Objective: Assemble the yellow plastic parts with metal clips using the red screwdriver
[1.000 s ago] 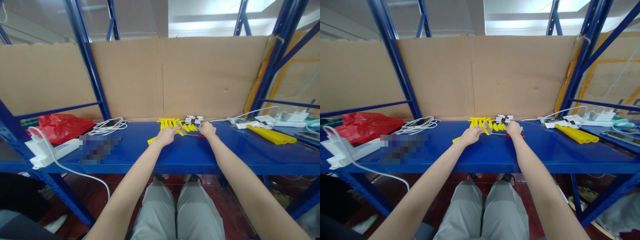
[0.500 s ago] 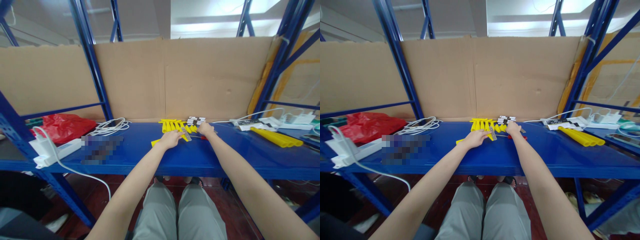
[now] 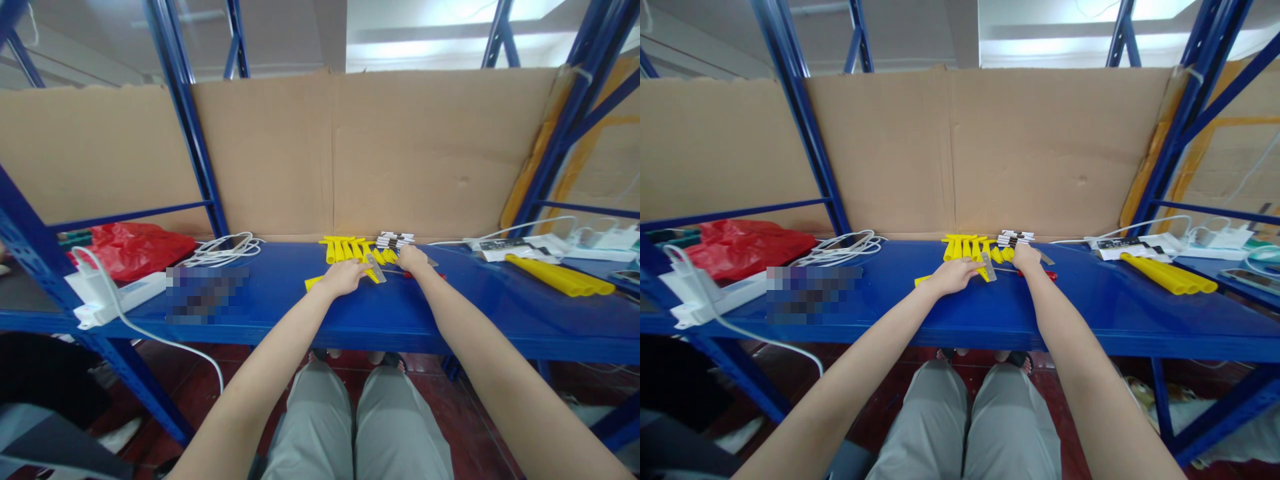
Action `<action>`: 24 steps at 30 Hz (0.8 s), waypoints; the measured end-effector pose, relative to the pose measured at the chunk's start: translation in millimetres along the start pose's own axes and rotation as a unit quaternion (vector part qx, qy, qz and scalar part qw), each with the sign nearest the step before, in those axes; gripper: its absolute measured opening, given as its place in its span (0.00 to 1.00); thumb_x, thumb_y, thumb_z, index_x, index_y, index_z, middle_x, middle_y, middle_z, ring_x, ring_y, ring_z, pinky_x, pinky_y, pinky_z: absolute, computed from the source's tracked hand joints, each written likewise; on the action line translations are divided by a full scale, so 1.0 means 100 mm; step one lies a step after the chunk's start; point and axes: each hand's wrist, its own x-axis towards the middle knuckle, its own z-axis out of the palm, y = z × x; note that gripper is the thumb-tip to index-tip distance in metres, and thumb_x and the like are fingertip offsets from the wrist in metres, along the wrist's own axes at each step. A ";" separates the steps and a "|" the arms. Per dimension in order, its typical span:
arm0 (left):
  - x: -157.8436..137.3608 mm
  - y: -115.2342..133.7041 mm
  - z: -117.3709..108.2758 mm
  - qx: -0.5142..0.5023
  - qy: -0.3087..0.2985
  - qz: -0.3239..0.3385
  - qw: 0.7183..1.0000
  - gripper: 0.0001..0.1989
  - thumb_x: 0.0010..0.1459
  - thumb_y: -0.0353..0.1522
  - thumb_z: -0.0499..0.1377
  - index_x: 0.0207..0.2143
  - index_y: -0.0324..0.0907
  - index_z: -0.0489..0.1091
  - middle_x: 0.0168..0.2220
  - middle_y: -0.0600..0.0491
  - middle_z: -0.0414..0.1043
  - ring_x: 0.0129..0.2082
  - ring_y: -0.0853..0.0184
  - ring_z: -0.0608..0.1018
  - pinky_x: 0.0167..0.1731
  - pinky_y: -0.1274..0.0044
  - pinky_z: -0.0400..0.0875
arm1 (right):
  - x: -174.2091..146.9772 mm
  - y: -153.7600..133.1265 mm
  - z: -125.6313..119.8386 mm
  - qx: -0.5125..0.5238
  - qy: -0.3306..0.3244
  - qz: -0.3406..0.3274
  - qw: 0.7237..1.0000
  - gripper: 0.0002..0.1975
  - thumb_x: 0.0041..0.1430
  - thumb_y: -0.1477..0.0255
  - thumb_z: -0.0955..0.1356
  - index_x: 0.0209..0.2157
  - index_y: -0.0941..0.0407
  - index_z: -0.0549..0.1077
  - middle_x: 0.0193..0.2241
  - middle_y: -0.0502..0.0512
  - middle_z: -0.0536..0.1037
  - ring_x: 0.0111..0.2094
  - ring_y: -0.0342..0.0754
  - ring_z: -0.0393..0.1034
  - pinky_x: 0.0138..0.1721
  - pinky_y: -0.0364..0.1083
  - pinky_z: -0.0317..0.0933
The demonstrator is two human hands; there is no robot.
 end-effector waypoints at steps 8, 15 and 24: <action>0.00 0.00 -0.01 0.002 0.001 0.002 1.000 0.20 0.67 0.34 0.47 0.59 0.49 0.66 0.52 0.46 0.72 0.51 0.58 0.75 0.49 0.70 0.69 | -0.01 0.04 -0.01 -0.019 0.005 0.000 1.000 0.22 0.57 0.68 0.67 0.52 0.62 0.72 0.48 0.70 0.76 0.51 0.56 0.71 0.47 0.48 0.64; 0.00 0.00 -0.01 0.000 0.001 0.006 1.000 0.20 0.68 0.34 0.47 0.59 0.47 0.66 0.53 0.47 0.71 0.52 0.58 0.74 0.50 0.69 0.69 | -0.02 0.11 -0.04 0.063 0.033 0.051 0.996 0.23 0.57 0.65 0.67 0.50 0.64 0.74 0.48 0.71 0.76 0.51 0.59 0.71 0.47 0.49 0.65; 0.00 0.00 0.00 -0.011 0.006 0.001 1.000 0.20 0.67 0.34 0.49 0.60 0.48 0.65 0.53 0.47 0.71 0.52 0.58 0.74 0.49 0.69 0.70 | -0.08 0.16 -0.17 0.231 0.177 0.071 0.954 0.15 0.57 0.72 0.64 0.42 0.61 0.78 0.43 0.65 0.79 0.47 0.56 0.73 0.47 0.46 0.63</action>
